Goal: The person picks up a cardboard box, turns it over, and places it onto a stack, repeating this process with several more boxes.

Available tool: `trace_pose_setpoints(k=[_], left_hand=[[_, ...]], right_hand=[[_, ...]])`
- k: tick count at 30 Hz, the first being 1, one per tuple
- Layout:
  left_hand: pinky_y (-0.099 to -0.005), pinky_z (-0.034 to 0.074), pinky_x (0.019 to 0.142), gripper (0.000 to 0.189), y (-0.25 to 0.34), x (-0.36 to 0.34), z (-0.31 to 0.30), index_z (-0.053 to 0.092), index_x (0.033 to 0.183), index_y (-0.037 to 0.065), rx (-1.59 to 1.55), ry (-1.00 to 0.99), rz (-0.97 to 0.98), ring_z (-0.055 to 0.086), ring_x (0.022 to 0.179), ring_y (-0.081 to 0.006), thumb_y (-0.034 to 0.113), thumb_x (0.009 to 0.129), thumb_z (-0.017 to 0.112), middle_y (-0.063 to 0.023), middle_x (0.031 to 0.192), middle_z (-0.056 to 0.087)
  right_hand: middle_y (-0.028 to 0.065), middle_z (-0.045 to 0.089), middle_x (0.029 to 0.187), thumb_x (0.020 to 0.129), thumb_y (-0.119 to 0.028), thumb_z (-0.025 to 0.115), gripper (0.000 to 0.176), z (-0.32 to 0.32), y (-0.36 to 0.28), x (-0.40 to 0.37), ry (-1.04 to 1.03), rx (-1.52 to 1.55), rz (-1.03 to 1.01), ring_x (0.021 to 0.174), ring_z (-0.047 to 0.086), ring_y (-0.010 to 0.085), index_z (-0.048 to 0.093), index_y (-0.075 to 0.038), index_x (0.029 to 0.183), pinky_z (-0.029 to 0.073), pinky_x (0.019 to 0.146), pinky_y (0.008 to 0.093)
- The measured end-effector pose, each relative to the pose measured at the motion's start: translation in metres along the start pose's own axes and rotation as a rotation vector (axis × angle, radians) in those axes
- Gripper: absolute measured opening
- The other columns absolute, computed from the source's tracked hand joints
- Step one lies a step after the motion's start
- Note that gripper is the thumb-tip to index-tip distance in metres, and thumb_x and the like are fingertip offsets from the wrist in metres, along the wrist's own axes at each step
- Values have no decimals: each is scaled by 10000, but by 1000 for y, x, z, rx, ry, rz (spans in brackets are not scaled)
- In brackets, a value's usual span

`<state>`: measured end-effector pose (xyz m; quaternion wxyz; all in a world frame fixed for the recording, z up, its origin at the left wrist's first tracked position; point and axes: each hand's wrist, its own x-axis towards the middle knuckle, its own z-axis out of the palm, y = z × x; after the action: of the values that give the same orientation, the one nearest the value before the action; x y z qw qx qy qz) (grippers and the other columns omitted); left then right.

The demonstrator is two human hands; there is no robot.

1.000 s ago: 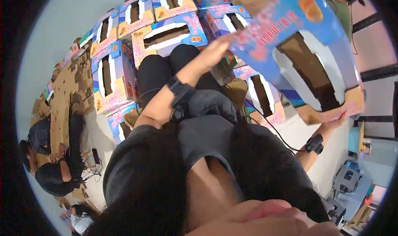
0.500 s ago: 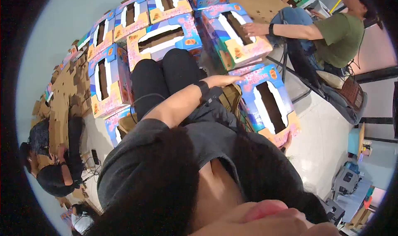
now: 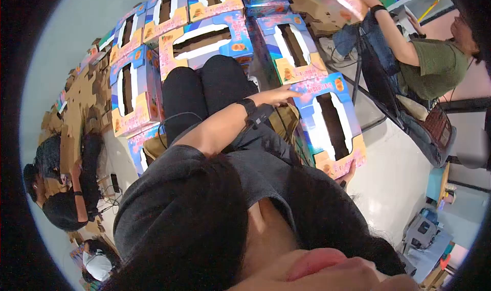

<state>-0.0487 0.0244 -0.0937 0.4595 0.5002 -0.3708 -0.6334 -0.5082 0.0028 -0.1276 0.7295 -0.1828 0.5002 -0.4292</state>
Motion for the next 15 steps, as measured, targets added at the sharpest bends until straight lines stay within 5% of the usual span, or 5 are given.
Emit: trace_pose_setpoints(k=[3,7,11,12,15], left_hand=[[-275,478,667,1019,3,-3,2,-13,1467,-15,-124,159,80,567,813,-164,386,833,677,-106,1178,522],[-332,264,1092,1043,22,-10,0,-122,1458,-27,-166,94,305,391,1284,-222,383,880,642,-187,1364,409],[-362,273,1089,760,71,-47,14,238,1455,14,-140,49,-18,336,1327,-237,451,920,556,-171,1405,382],[-587,228,1064,971,66,-41,9,126,1505,194,1,14,-206,173,1407,-335,703,790,541,-166,1544,123],[-456,402,900,952,77,-51,12,121,1491,116,-51,-90,-55,367,1286,-291,641,825,554,-171,1485,227]], right_hand=[[97,544,1284,911,-543,473,619,21,-10,21,-103,-17,-48,1137,545,267,458,-100,1342,456,950,440],[83,551,1268,902,-546,490,615,103,-30,44,-222,-96,-75,1132,548,260,472,-95,1322,458,957,436],[85,542,1279,884,-584,478,646,181,-36,66,-333,-120,87,1174,521,277,462,-119,1333,417,993,474],[83,543,1274,887,-579,476,638,198,-34,73,-378,-122,116,1170,522,280,465,-119,1329,413,993,480],[94,565,1226,896,-572,461,607,243,-18,98,-446,-127,121,1135,541,284,487,-109,1288,423,978,481]])
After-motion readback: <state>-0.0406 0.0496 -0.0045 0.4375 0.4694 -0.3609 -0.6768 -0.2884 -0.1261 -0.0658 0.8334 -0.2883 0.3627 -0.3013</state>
